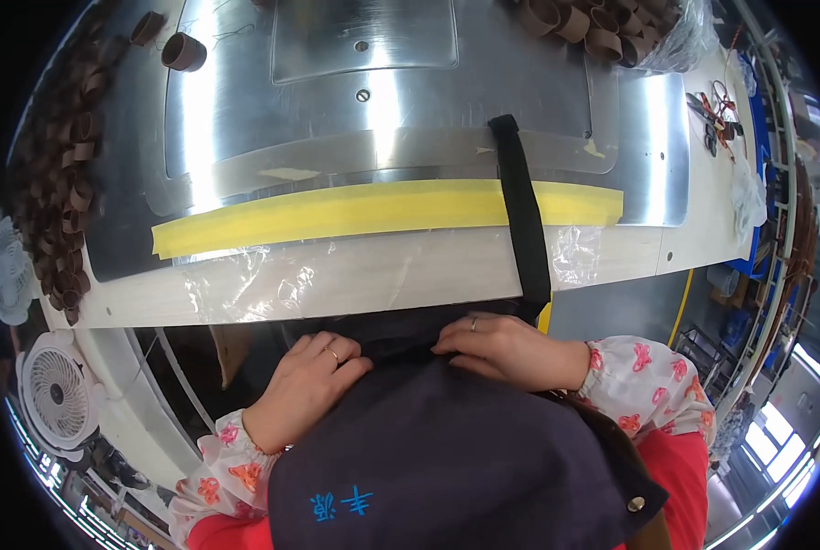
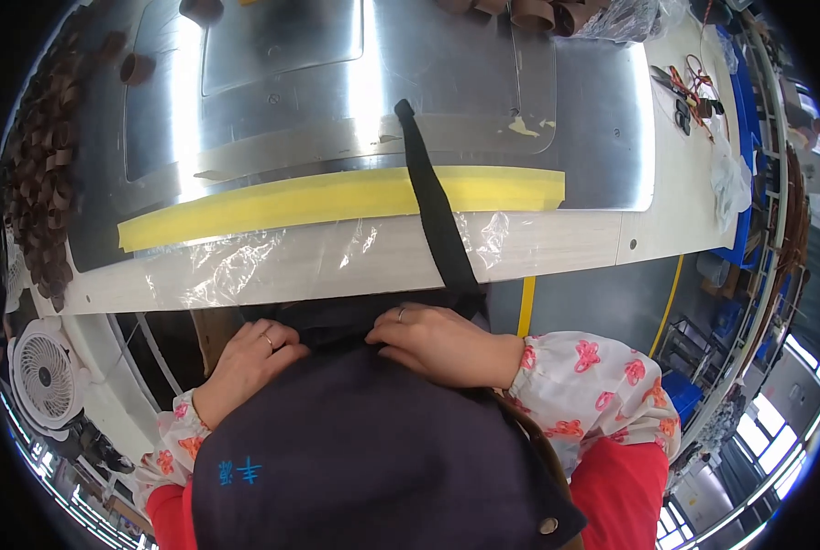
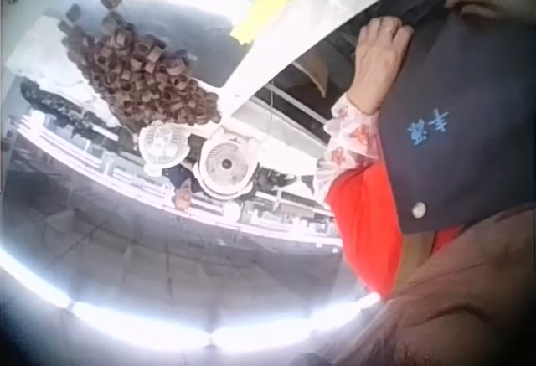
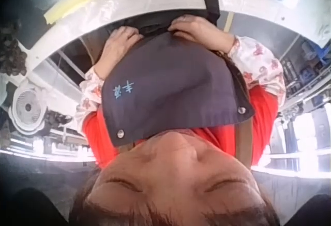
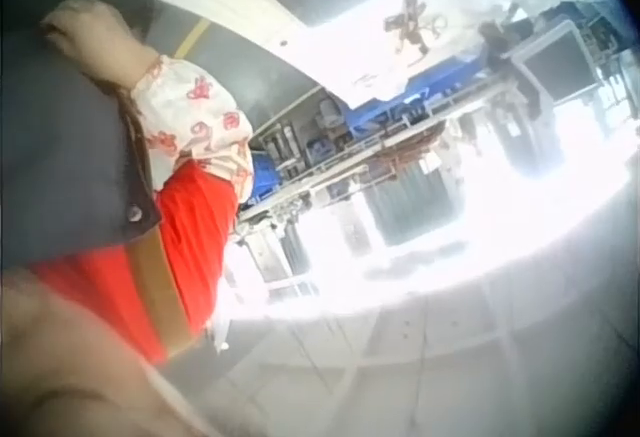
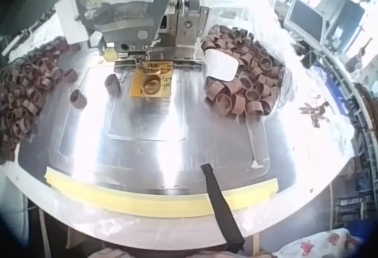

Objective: Manually feeding and positioning small leather loops into an automated assembly or processing machine.

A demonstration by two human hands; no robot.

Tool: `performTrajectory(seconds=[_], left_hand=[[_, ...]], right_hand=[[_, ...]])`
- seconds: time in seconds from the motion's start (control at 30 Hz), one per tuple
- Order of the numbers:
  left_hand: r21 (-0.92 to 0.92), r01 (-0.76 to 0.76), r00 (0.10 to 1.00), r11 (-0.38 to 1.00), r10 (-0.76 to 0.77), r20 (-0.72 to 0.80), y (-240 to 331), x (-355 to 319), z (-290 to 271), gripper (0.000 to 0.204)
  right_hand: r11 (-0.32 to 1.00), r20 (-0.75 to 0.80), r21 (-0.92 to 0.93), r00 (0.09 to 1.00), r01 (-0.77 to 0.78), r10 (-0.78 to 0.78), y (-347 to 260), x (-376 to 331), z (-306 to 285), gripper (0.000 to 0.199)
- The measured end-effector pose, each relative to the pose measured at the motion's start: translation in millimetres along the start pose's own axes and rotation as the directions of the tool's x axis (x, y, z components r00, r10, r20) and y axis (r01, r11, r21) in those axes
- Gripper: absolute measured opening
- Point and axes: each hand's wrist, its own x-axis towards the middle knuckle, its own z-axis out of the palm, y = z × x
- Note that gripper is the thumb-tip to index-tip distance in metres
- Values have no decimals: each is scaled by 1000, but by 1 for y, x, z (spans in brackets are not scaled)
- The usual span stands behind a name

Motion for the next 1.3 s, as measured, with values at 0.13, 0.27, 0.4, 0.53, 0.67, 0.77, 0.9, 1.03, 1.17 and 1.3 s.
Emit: performTrajectory(seconds=[0.13,0.27,0.4,0.53,0.67,0.77,0.9,1.03,1.17,1.3], left_hand=[[-115,-108,993,987,102,-57,-4,-5,8,20],[-310,36,991,950,-74,-111,1,0,18,17],[-161,15,983,987,-45,-179,5,8,2,17],[-9,-91,995,996,92,34,-1,19,-1,13],[-87,-172,970,981,184,159,11,33,-8,27],[-316,-150,953,937,222,207,4,35,-8,32],[-507,-83,937,858,241,254,-11,33,15,36],[-480,-71,909,875,254,330,-11,44,17,39],[-524,17,867,851,249,432,-8,60,21,34],[-635,169,862,754,199,466,-7,61,13,28]], right_hand=[[993,23,-102,998,-53,56,-4,-4,-2,25],[989,73,-123,994,-77,86,-3,2,-3,26],[996,80,-82,996,-35,41,6,9,1,29],[998,110,-30,992,-51,54,1,16,-2,31],[991,175,-131,984,10,13,2,22,0,38],[982,151,-190,988,0,30,0,16,2,35],[997,135,-71,990,-18,28,7,7,1,28],[985,198,-95,967,-141,158,2,0,-7,33],[967,257,-155,937,-200,235,7,0,-9,37],[946,186,112,942,-303,280,6,-1,-2,31]])
